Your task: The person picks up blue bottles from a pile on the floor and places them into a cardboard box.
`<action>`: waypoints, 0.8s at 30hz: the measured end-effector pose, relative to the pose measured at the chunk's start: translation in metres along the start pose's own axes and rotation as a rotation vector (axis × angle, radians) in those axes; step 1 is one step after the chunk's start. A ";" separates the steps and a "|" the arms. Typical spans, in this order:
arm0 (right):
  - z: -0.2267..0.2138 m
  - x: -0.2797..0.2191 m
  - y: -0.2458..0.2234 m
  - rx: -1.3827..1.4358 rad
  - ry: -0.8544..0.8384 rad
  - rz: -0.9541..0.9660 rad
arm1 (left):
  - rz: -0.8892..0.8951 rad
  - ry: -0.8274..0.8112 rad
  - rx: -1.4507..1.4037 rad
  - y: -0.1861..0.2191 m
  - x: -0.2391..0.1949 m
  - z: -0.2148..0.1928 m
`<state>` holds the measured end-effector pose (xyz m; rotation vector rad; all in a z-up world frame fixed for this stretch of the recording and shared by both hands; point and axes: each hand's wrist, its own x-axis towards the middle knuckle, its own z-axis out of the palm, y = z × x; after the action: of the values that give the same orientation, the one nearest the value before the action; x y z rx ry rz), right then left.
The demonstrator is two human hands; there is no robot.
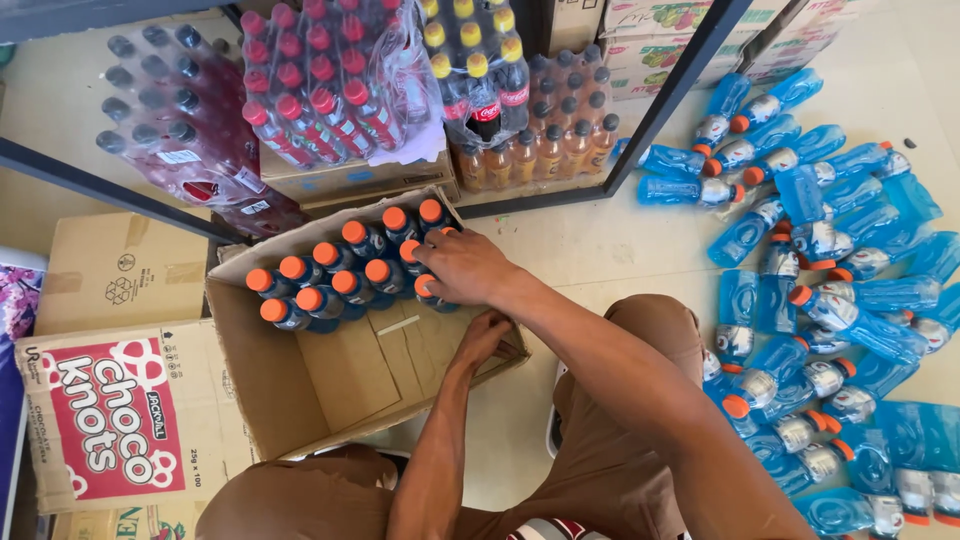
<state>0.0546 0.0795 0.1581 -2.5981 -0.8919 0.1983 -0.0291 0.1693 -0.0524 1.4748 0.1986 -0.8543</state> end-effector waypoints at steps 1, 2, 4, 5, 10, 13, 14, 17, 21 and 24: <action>-0.005 -0.002 0.000 -0.002 0.006 -0.002 | 0.005 0.001 0.004 0.000 0.002 -0.001; -0.010 -0.004 0.000 0.011 0.018 -0.007 | 0.016 0.011 0.045 0.000 0.003 -0.002; -0.023 -0.009 0.004 0.021 0.034 -0.012 | 0.029 0.020 0.089 0.003 0.009 -0.004; -0.029 -0.013 0.006 0.044 0.036 -0.009 | 0.053 0.073 0.345 0.003 0.010 -0.004; -0.087 -0.048 0.010 0.171 0.004 0.052 | 0.039 0.072 0.854 0.058 -0.016 0.007; -0.119 -0.075 0.019 0.162 0.088 0.088 | 0.197 0.252 1.072 0.099 -0.025 0.026; -0.125 -0.086 0.024 0.200 0.101 0.086 | 0.235 0.273 1.005 0.110 -0.028 0.037; -0.129 -0.126 0.055 0.272 0.139 0.098 | 0.370 0.172 0.767 0.119 -0.022 0.070; -0.105 -0.194 0.123 0.407 0.238 0.249 | 0.499 -0.087 0.524 0.080 0.030 0.110; -0.066 -0.265 0.177 0.473 0.301 0.588 | 0.387 -0.163 0.519 0.058 0.064 0.143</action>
<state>-0.0386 -0.2323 0.1501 -2.2785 0.0431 0.1443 -0.0027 0.0066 -0.0253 1.8318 -0.4513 -0.7298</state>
